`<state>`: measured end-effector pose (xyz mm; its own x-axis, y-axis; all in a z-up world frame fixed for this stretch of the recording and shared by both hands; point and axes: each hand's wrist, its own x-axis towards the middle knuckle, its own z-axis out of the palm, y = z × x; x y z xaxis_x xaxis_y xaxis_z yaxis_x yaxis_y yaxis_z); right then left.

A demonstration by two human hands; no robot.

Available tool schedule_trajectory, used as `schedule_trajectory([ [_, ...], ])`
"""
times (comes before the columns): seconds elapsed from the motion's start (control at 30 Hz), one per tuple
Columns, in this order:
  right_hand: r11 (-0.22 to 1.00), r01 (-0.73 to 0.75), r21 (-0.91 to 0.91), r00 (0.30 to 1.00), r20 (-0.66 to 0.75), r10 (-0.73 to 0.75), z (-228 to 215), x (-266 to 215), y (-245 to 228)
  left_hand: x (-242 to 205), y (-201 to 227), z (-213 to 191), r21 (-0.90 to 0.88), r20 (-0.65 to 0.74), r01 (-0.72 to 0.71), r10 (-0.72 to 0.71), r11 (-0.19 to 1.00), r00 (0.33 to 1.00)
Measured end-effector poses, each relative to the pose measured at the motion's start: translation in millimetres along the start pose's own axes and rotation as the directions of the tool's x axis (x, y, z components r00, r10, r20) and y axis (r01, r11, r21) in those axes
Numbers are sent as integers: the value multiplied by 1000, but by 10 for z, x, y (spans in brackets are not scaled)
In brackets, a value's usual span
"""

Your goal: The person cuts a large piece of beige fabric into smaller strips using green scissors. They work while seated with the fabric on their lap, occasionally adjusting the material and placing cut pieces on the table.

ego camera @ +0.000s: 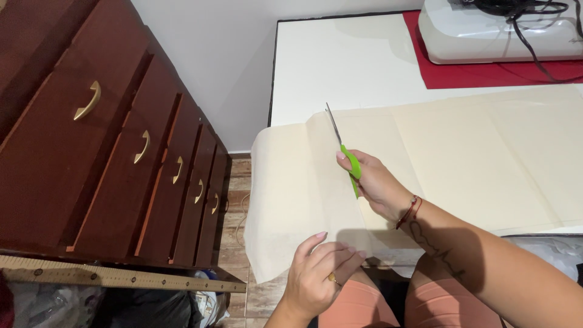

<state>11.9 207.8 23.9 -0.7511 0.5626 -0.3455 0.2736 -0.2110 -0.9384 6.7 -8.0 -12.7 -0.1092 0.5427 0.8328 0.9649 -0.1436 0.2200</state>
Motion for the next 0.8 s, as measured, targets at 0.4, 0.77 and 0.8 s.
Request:
schedule_trajectory([
  [0.4, 998, -48, -32, 999, 5, 48, 16, -74, -101, 36, 50, -14, 1, -19, 19, -18, 1000, 1000],
  [0.77, 997, -54, 50, 996, 71, 51, 5, 134, -103, 39, 40, -49, -28, 15, 31, -31, 999, 999],
  [0.8, 996, -61, 60, 994, 92, 55, -5, 145, -97, 7, 39, -25, -77, 34, 79, -76, 994, 997],
])
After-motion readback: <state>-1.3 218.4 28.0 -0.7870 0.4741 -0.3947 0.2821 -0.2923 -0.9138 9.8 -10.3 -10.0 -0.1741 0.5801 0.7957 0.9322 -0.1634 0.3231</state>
